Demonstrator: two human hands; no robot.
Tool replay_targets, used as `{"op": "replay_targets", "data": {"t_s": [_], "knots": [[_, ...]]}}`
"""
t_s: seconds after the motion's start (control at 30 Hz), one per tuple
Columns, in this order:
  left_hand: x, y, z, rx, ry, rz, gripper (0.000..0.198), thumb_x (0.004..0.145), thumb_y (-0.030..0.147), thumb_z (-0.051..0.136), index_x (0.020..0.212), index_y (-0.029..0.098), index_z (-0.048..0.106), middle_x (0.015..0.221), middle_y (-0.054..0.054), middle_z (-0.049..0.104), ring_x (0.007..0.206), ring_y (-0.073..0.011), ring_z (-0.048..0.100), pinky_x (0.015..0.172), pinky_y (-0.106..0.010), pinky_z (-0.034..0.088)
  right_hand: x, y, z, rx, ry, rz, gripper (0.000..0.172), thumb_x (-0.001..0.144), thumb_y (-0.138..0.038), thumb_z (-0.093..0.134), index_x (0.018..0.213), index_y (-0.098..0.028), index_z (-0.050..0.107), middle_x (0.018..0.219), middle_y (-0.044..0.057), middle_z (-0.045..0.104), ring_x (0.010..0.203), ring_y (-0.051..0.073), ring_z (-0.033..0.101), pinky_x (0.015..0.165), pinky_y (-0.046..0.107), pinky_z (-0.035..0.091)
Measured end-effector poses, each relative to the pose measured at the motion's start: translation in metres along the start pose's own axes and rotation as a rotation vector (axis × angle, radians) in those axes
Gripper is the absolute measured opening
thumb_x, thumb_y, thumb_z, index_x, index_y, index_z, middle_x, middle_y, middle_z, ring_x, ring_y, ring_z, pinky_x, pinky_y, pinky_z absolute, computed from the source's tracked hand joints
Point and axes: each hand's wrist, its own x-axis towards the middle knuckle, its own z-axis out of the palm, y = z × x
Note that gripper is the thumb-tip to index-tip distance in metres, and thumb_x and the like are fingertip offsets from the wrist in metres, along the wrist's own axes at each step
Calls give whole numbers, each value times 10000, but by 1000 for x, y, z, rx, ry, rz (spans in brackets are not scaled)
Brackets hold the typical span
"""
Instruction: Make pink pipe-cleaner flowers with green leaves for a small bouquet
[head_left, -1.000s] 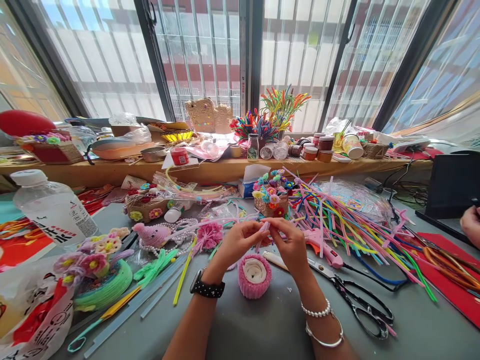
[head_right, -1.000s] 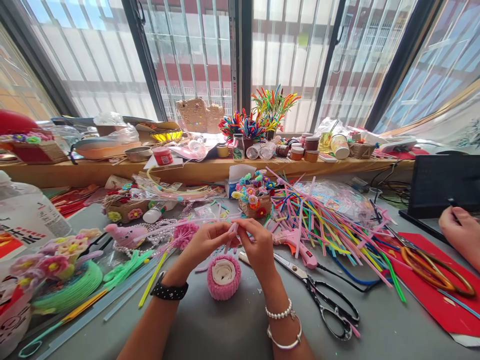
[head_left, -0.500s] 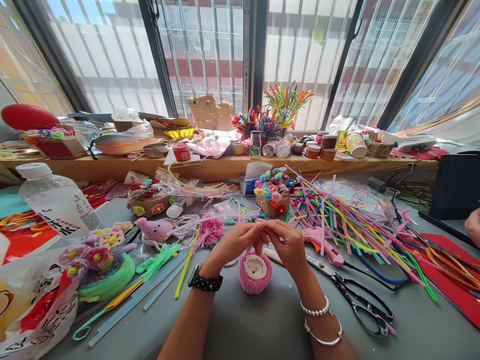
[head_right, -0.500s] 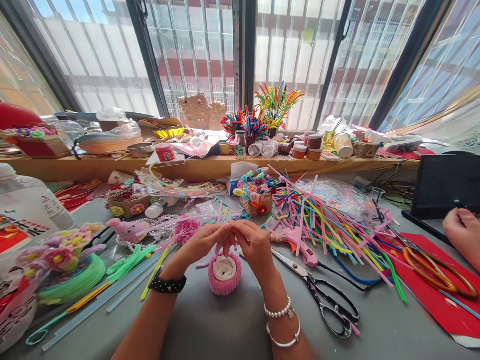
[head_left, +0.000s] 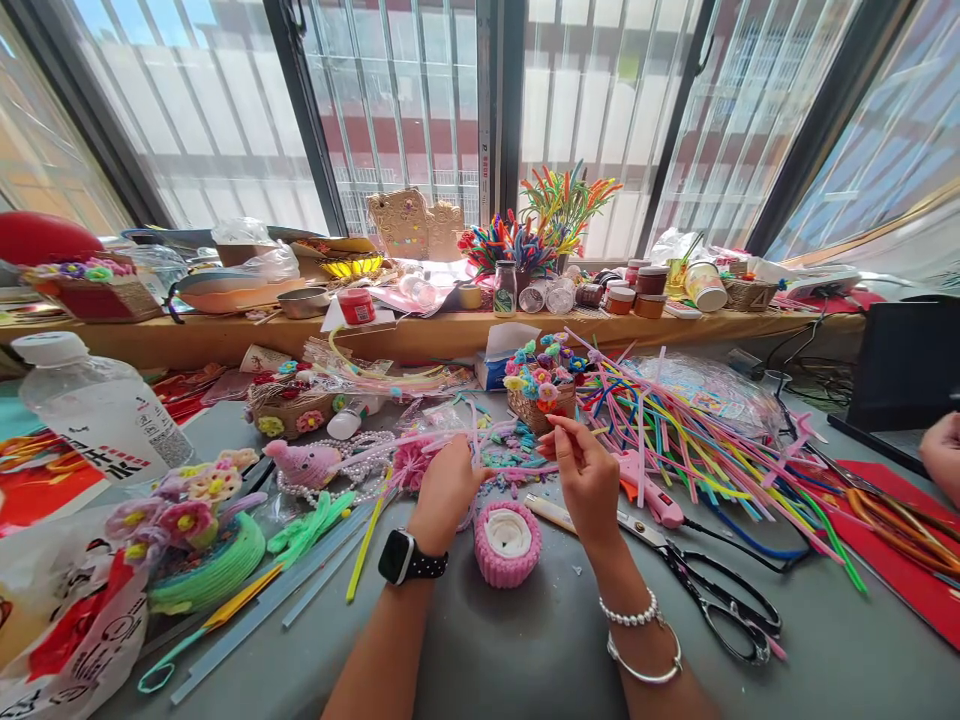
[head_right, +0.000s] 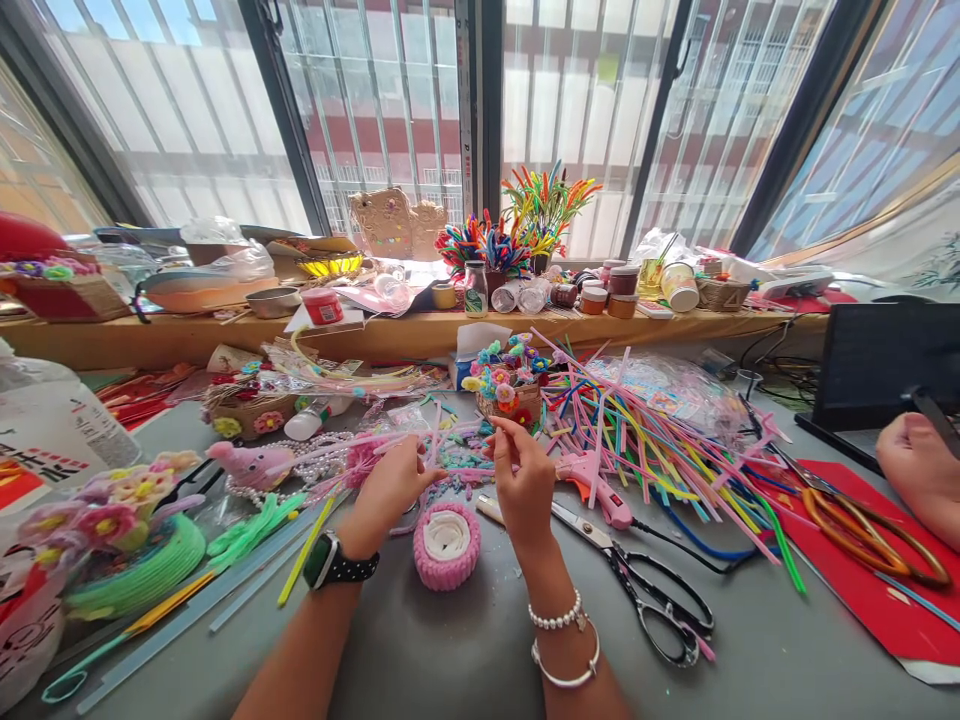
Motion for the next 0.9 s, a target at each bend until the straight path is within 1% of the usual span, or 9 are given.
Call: {"op": "replay_targets", "data": {"t_s": [0.17,0.23,0.3,0.37,0.43,0.5,0.67,0.77,0.9], "knots": [[1,-1,2,11,21,-27,115,639,77,479,701,172,457,624,-34,545,621,-182,533,564,-266,348,0,2,1,-5,-44,-1,226,800,-289,421,932,-184,572,723,48,617,614,163,600,598,298,495],[2,1,-7,-77,136,-11,105,662,100,456,735,175,465,616,-12,528,603,-163,519,578,-264,359,1,2,1,27,-38,34,228,796,-301,428,929,-183,572,723,48,617,614,163,600,597,300,498],[2,4,-18,-273,319,7,103,687,165,466,788,184,475,631,14,514,545,-127,487,568,-251,365,2,3,2,108,-42,102,230,783,-325,449,914,-184,575,720,45,619,615,164,602,593,302,502],[0,10,-29,-552,380,-4,142,690,255,506,813,187,488,642,28,511,498,-97,458,530,-227,365,3,3,3,228,-80,184,234,758,-354,485,871,-179,592,706,41,623,615,164,600,592,303,507],[-4,16,-36,-899,293,40,212,676,299,542,842,176,496,673,19,524,566,-95,491,546,-206,378,4,2,4,352,-141,254,241,727,-370,525,826,-171,615,686,33,626,608,158,596,593,299,507],[-7,20,-38,-1150,124,60,230,662,295,570,844,169,506,655,26,509,557,-77,473,525,-183,364,4,1,4,462,-201,307,247,696,-368,565,827,-169,631,678,22,630,600,147,590,588,289,501],[-10,27,-29,-1364,-446,56,175,635,231,596,787,175,531,565,57,436,452,-35,367,436,-160,285,3,0,4,699,-238,351,251,659,-316,620,880,-198,633,655,-13,615,536,85,529,543,227,454],[-10,32,-25,-1375,-509,42,138,655,259,582,744,164,536,547,46,442,439,-39,346,413,-169,253,4,0,2,741,-147,373,205,643,-354,623,746,-180,652,564,-22,575,474,72,481,474,207,409],[-12,35,-28,-1394,-388,27,180,676,273,569,811,154,560,637,7,544,446,-39,347,428,-186,273,7,-1,1,709,-30,432,232,611,-385,640,666,-160,647,522,-22,550,441,71,452,434,208,377]]}}
